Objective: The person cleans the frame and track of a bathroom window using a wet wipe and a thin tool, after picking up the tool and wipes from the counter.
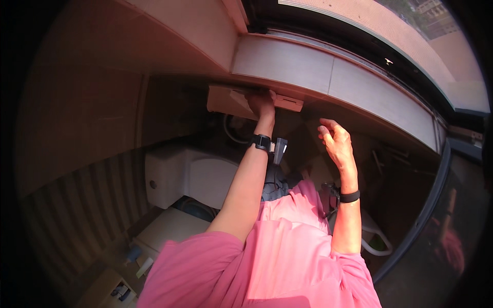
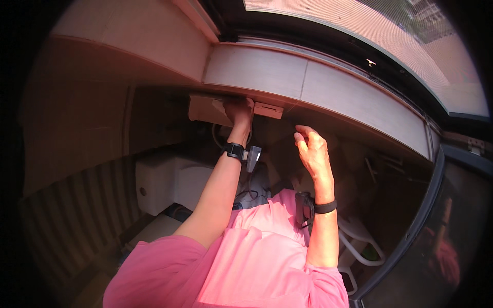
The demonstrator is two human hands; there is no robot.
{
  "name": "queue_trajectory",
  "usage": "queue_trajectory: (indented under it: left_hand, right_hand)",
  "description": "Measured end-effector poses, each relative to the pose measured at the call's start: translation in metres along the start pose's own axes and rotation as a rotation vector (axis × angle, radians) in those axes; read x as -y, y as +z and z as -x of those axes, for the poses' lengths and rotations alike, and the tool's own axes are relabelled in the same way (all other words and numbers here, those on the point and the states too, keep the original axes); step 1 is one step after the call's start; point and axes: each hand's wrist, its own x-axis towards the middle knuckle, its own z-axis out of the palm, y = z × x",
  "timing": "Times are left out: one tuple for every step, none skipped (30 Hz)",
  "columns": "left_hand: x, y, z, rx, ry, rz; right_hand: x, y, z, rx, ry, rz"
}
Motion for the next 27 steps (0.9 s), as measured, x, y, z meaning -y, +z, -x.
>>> queue_trajectory:
  left_hand:
    - [-0.015,0.004,0.011,0.023,-0.251,0.254]
    - [-0.029,0.001,0.015,0.028,-0.245,0.249]
    - [-0.043,0.0,0.021,0.113,-0.366,0.379]
    - [-0.05,-0.003,0.022,0.188,-0.486,0.509]
    - [-0.026,-0.004,0.01,0.16,-0.48,0.512]
    - [0.021,-0.007,-0.01,0.056,-0.446,0.328]
    - [0.028,-0.01,-0.018,0.033,-0.431,0.229]
    - [0.033,-0.015,-0.026,0.008,-0.418,0.128]
    - [0.0,-0.022,-0.03,0.175,-0.527,0.334]
    - [-0.008,-0.031,-0.039,0.241,-0.578,0.443]
    - [-0.011,-0.039,-0.048,0.303,-0.639,0.546]
    - [-0.004,-0.035,-0.054,0.291,-0.659,0.574]
    - [0.008,-0.035,-0.064,0.285,-0.666,0.589]
    - [0.021,-0.033,-0.073,0.283,-0.675,0.603]
    - [0.036,-0.03,-0.083,0.217,-0.759,0.769]
    - [0.081,-0.041,-0.111,0.154,-0.77,0.913]
    - [0.125,-0.059,-0.139,0.082,-0.774,1.058]
    - [0.145,-0.064,-0.151,0.076,-0.747,1.114]
    - [0.161,-0.068,-0.163,0.08,-0.721,1.168]
    - [0.14,-0.056,-0.157,0.104,-0.763,1.091]
    - [0.117,-0.045,-0.15,0.124,-0.78,1.063]
    - [0.107,-0.045,-0.146,0.126,-0.768,1.047]
    - [0.101,-0.045,-0.138,0.131,-0.765,1.031]
    - [0.094,-0.043,-0.131,0.155,-0.766,1.014]
    - [0.088,-0.043,-0.121,0.184,-0.774,0.997]
    - [0.08,-0.041,-0.11,0.218,-0.784,0.981]
    - [0.072,-0.04,-0.098,0.258,-0.796,0.96]
  right_hand:
    - [-0.005,-0.001,-0.002,-0.004,0.003,0.008]
    - [-0.005,-0.002,-0.004,-0.008,0.005,0.001]
    - [-0.007,-0.003,-0.006,-0.009,0.016,0.001]
    - [-0.005,-0.004,-0.006,-0.004,0.02,0.001]
    - [0.003,0.001,-0.007,0.018,0.003,-0.002]
    - [0.015,0.011,-0.006,0.073,-0.031,0.019]
    - [0.017,0.014,-0.009,0.087,-0.027,0.038]
    - [0.019,0.016,-0.011,0.088,-0.023,0.036]
    - [0.012,0.009,-0.015,0.047,0.005,0.023]
    - [0.015,0.009,-0.016,0.041,0.002,0.011]
    - [0.016,0.01,-0.018,0.036,0.006,0.012]
    - [0.016,0.011,-0.021,0.03,0.018,0.018]
    - [0.018,0.013,-0.021,0.028,0.025,0.024]
    - [0.019,0.014,-0.021,0.019,0.029,0.022]
    - [0.021,0.014,-0.02,0.014,0.035,0.033]
    - [0.028,0.018,-0.019,0.044,0.016,0.04]
    - [0.035,0.022,-0.016,0.07,-0.005,0.036]
    - [0.034,0.023,-0.015,0.069,-0.012,0.001]
    - [0.033,0.023,-0.014,0.063,-0.018,-0.037]
    - [0.023,0.018,-0.015,0.028,0.008,-0.035]
    - [0.013,0.013,-0.015,-0.008,0.04,-0.014]
    - [0.011,0.012,-0.015,-0.02,0.049,-0.002]
    - [0.012,0.012,-0.014,-0.024,0.05,-0.005]
    - [0.013,0.013,-0.013,-0.021,0.049,-0.017]
    - [0.014,0.014,-0.011,-0.01,0.048,-0.029]
    - [0.013,0.014,-0.009,-0.007,0.046,-0.03]
    - [0.011,0.014,-0.007,-0.005,0.04,-0.028]
